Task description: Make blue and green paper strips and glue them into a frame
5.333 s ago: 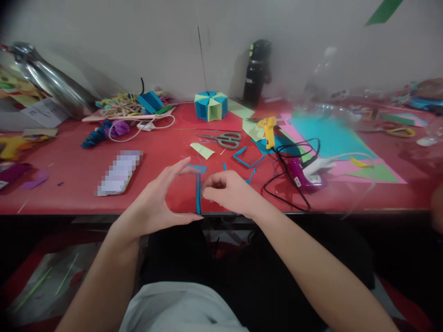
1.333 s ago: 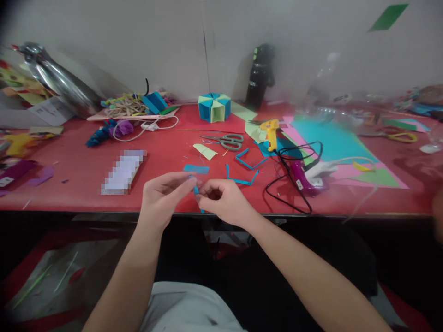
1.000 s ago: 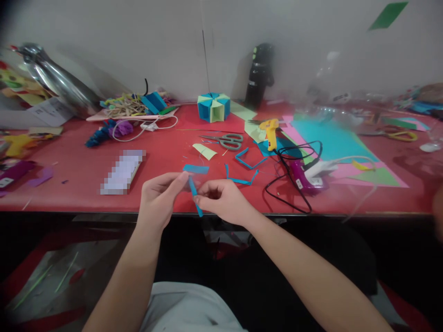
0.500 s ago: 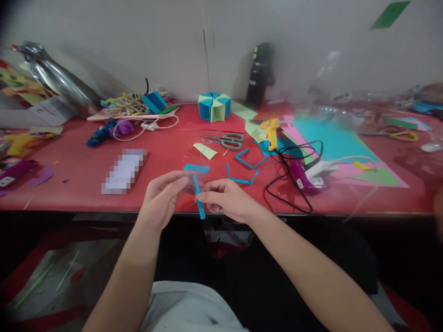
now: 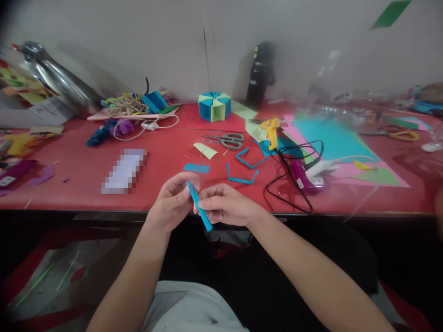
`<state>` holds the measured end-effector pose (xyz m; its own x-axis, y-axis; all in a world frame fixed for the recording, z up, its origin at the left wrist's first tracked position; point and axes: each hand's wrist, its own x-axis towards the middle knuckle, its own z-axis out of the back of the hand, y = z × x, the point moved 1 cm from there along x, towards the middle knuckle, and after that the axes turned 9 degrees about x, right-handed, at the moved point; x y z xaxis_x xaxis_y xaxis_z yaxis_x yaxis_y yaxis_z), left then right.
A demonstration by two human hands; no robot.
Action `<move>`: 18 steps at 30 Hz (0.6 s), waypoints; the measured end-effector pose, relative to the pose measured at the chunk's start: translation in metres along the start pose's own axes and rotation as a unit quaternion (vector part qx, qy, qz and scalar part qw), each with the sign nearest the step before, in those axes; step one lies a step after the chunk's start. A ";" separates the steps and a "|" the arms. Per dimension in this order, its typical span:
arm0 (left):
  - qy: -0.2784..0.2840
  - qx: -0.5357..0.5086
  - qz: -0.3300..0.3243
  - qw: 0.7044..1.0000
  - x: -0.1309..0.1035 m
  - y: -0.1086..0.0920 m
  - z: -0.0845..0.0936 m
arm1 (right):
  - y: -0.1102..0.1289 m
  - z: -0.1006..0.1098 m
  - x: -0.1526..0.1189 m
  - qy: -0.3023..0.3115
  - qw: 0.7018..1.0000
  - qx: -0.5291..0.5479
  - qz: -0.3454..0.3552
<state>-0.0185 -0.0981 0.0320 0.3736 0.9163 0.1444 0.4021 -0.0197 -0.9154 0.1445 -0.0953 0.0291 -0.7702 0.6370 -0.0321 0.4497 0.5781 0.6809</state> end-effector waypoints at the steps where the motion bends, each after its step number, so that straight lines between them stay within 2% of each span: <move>1: 0.003 -0.011 0.001 1.000 0.000 0.002 -0.001 | -0.001 0.000 0.000 0.003 1.000 0.003 0.000; 9: -0.059 -0.040 -0.005 0.997 -0.002 0.010 -0.010 | -0.003 0.000 -0.001 -0.014 1.000 -0.001 -0.007; 14: -0.092 -0.042 -0.001 0.995 -0.002 0.013 -0.009 | -0.002 0.001 -0.001 -0.006 1.000 0.006 0.014; 18: -0.098 -0.024 0.015 0.995 -0.002 0.015 -0.007 | -0.002 0.002 0.000 0.005 1.000 0.015 0.024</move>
<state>-0.0071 -0.1027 0.0209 0.2182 0.9752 0.0373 0.4351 -0.0630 -0.8982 0.1446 -0.0959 0.0264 -0.7522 0.6590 0.0070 0.4990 0.5626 0.6591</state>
